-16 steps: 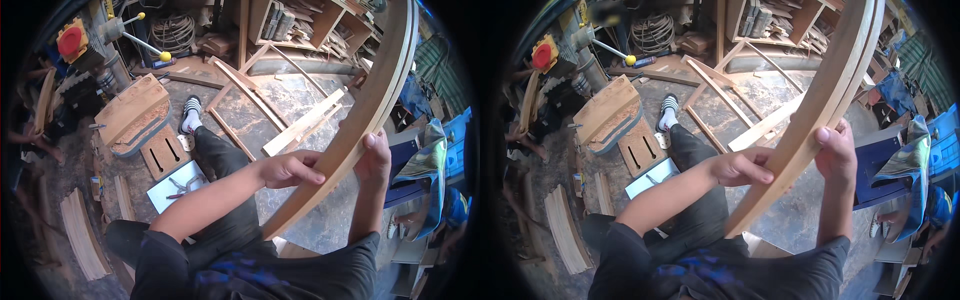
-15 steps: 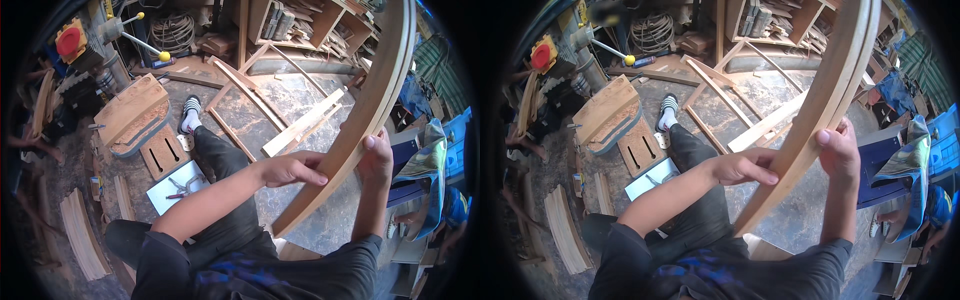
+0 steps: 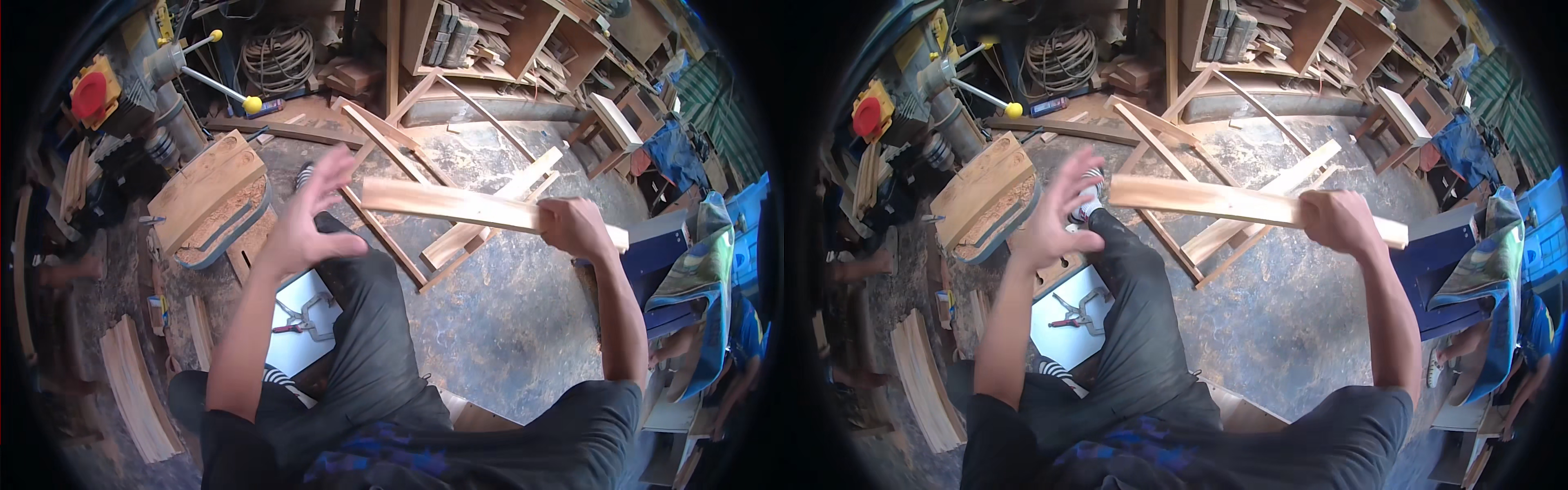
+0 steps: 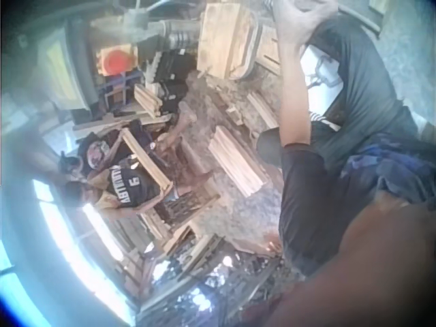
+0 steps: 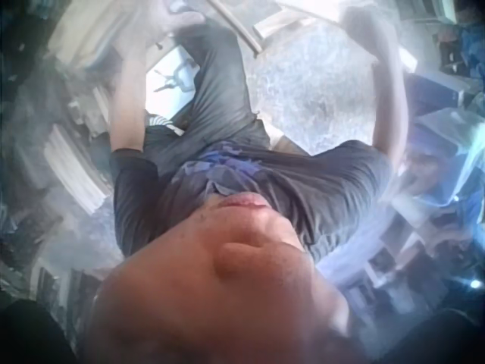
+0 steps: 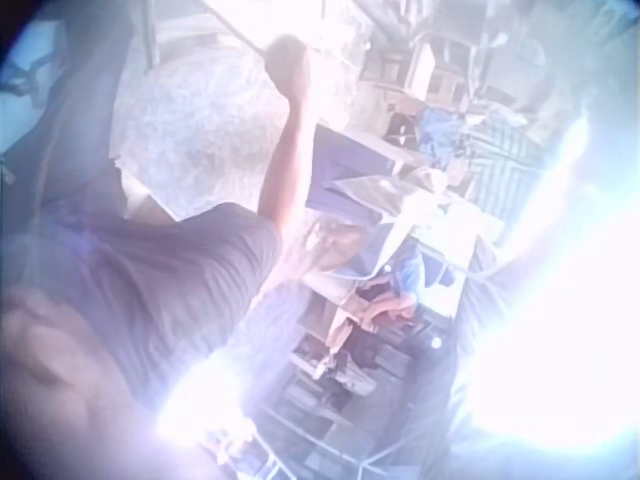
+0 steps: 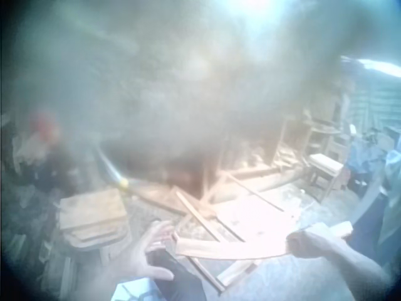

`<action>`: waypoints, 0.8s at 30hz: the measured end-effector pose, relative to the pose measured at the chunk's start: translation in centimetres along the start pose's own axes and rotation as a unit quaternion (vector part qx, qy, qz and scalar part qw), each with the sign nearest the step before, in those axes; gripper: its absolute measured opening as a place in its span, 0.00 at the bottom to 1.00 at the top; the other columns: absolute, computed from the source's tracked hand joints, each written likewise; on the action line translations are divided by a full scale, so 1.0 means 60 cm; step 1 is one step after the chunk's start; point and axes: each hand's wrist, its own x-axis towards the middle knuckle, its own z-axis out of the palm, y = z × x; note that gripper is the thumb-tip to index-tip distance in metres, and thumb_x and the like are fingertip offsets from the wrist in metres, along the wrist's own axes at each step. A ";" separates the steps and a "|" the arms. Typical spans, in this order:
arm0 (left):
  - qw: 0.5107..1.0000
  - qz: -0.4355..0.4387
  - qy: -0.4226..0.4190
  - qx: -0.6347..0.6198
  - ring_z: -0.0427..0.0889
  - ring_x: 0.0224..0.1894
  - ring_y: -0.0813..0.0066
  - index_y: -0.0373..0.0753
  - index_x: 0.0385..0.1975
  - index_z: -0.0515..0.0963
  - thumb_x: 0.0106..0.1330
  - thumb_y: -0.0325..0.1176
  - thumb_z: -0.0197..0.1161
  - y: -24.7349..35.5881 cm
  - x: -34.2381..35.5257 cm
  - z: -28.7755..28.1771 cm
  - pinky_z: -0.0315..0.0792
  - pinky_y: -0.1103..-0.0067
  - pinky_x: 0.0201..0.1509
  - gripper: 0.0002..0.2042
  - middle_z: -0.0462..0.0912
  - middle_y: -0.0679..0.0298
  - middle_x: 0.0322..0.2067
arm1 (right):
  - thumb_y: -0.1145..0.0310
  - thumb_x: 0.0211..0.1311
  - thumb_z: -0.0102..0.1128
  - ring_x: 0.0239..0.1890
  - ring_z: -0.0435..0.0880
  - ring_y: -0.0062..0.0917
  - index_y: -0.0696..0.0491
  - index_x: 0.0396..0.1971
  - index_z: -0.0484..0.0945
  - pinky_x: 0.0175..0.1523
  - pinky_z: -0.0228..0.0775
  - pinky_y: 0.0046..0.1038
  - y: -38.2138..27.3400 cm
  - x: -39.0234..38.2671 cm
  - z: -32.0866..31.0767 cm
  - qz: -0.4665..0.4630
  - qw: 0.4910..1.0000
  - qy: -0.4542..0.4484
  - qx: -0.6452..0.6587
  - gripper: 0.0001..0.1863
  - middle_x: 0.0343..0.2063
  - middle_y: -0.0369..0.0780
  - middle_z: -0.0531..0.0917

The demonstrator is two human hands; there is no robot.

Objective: Aligning wood pieces, securing them with a C-clamp, and using a drill press to create holes for assembly.

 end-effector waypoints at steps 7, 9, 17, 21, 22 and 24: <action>0.952 -0.030 -0.001 0.304 0.81 0.58 0.58 0.40 0.61 0.74 0.49 0.44 0.79 -0.082 -0.041 0.108 0.73 0.69 0.63 0.37 0.81 0.51 0.55 | 0.72 0.43 0.65 0.37 0.86 0.38 0.47 0.34 0.85 0.42 0.77 0.37 0.049 0.102 0.025 -0.064 0.994 -0.071 -0.052 0.14 0.29 0.40 0.86; 0.949 -0.014 0.010 0.314 0.84 0.55 0.58 0.39 0.59 0.76 0.51 0.44 0.78 -0.100 -0.048 0.141 0.76 0.69 0.60 0.34 0.83 0.51 0.52 | 0.74 0.41 0.64 0.39 0.86 0.37 0.47 0.36 0.84 0.45 0.77 0.36 0.068 0.127 0.028 -0.045 0.993 -0.102 -0.044 0.16 0.31 0.40 0.86; 0.925 0.049 0.078 0.368 0.86 0.29 0.62 0.39 0.43 0.81 0.53 0.43 0.74 -0.153 -0.015 0.265 0.81 0.71 0.33 0.20 0.84 0.60 0.31 | 0.76 0.46 0.60 0.53 0.82 0.34 0.42 0.47 0.81 0.55 0.75 0.40 0.145 0.196 0.085 -0.052 0.984 -0.088 -0.146 0.24 0.44 0.35 0.85; 0.917 0.041 0.059 0.392 0.86 0.29 0.60 0.39 0.47 0.79 0.55 0.42 0.73 -0.160 -0.011 0.278 0.81 0.70 0.32 0.22 0.82 0.60 0.29 | 0.76 0.53 0.58 0.58 0.80 0.34 0.41 0.47 0.81 0.58 0.75 0.37 0.157 0.208 0.150 0.005 0.984 -0.130 -0.123 0.20 0.46 0.35 0.85; 0.915 0.039 0.064 0.397 0.86 0.29 0.60 0.39 0.47 0.79 0.55 0.42 0.73 -0.159 -0.013 0.276 0.81 0.70 0.32 0.22 0.82 0.60 0.29 | 0.76 0.53 0.58 0.58 0.80 0.34 0.41 0.47 0.81 0.58 0.75 0.37 0.160 0.208 0.158 0.002 0.984 -0.132 -0.120 0.20 0.46 0.35 0.85; 0.917 0.030 0.039 0.395 0.87 0.31 0.58 0.35 0.49 0.76 0.57 0.40 0.72 -0.156 -0.016 0.274 0.82 0.66 0.36 0.23 0.84 0.57 0.30 | 0.75 0.57 0.56 0.57 0.80 0.35 0.41 0.47 0.81 0.57 0.76 0.37 0.163 0.202 0.167 -0.021 0.991 -0.069 -0.114 0.18 0.48 0.35 0.84</action>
